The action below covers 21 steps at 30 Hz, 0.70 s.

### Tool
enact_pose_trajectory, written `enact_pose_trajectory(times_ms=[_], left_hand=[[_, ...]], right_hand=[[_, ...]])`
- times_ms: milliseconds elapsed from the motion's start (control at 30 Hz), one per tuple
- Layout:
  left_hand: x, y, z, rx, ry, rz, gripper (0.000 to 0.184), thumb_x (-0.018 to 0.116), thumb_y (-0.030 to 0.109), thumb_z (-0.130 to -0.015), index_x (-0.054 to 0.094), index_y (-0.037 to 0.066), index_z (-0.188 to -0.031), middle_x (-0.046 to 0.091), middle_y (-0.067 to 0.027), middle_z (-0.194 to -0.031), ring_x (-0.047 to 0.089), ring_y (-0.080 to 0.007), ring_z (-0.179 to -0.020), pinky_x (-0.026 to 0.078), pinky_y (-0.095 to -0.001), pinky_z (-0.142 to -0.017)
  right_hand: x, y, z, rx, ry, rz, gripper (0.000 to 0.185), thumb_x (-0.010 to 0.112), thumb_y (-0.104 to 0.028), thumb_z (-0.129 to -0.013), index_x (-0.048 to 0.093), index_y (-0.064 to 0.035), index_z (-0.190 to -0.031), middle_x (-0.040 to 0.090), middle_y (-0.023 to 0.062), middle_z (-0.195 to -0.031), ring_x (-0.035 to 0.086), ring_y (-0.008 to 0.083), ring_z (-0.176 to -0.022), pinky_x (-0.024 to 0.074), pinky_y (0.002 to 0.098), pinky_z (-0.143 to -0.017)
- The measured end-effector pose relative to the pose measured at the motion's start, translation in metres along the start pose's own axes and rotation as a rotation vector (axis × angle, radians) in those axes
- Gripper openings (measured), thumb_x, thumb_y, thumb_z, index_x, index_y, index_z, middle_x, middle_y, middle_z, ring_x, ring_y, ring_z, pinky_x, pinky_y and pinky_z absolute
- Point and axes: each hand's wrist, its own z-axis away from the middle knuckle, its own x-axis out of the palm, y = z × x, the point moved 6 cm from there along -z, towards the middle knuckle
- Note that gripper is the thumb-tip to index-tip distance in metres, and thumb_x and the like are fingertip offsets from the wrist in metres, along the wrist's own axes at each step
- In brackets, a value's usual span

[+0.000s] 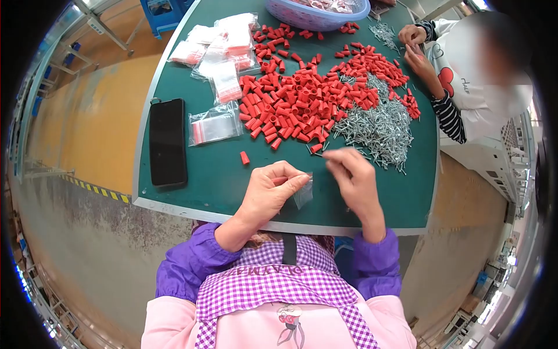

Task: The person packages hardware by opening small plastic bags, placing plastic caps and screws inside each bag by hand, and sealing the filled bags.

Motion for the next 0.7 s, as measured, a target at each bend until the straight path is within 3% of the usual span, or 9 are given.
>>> enact_pose_trajectory(times_ms=[67, 267, 533, 700], left_hand=[[0.0, 0.0, -0.001, 0.052, -0.002, 0.002, 0.006, 0.069, 0.006, -0.086, 0.066, 0.001, -0.084, 0.06, 0.0011, -0.079, 0.055, -0.0044, -0.072, 0.045, -0.0194, -0.065], [-0.001, 0.002, 0.001, 0.042, 0.015, 0.022, 0.008, 0.069, 0.001, -0.084, 0.063, 0.0, -0.078, 0.061, 0.0002, -0.082, 0.057, -0.0061, -0.075, 0.047, -0.0204, -0.07], [-0.001, -0.002, 0.002, 0.051, 0.002, -0.039, 0.007, 0.07, 0.001, -0.083, 0.064, -0.002, -0.08, 0.062, -0.0004, -0.084, 0.057, -0.0044, -0.077, 0.048, -0.0184, -0.072], [-0.005, 0.0, 0.001, 0.284, 0.003, -0.138, 0.008, 0.07, 0.0, -0.082, 0.063, -0.001, -0.08, 0.061, -0.0012, -0.084, 0.056, -0.0048, -0.075, 0.048, -0.019, -0.066]], right_hand=[[-0.003, 0.004, -0.011, -0.163, -0.002, 0.304, 0.023, 0.062, 0.001, -0.076, 0.066, -0.0045, -0.099, 0.06, 0.0107, -0.086, 0.061, 0.0279, -0.078, 0.0503, 0.0348, -0.067], [0.004, 0.006, -0.027, -0.393, -0.093, 0.527, 0.018, 0.059, 0.002, -0.076, 0.063, -0.0043, -0.092, 0.058, 0.0098, -0.085, 0.06, 0.0274, -0.081, 0.051, 0.036, -0.07], [0.013, 0.02, -0.019, -0.1, -0.062, 0.33, 0.008, 0.061, -0.003, -0.082, 0.057, -0.0003, -0.089, 0.056, 0.0141, -0.083, 0.059, 0.0332, -0.074, 0.0478, 0.0396, -0.066], [0.017, 0.007, -0.016, -0.104, -0.072, 0.28, 0.01, 0.061, -0.002, -0.081, 0.057, -0.0009, -0.09, 0.056, 0.0145, -0.079, 0.059, 0.0332, -0.073, 0.0484, 0.0411, -0.066]])
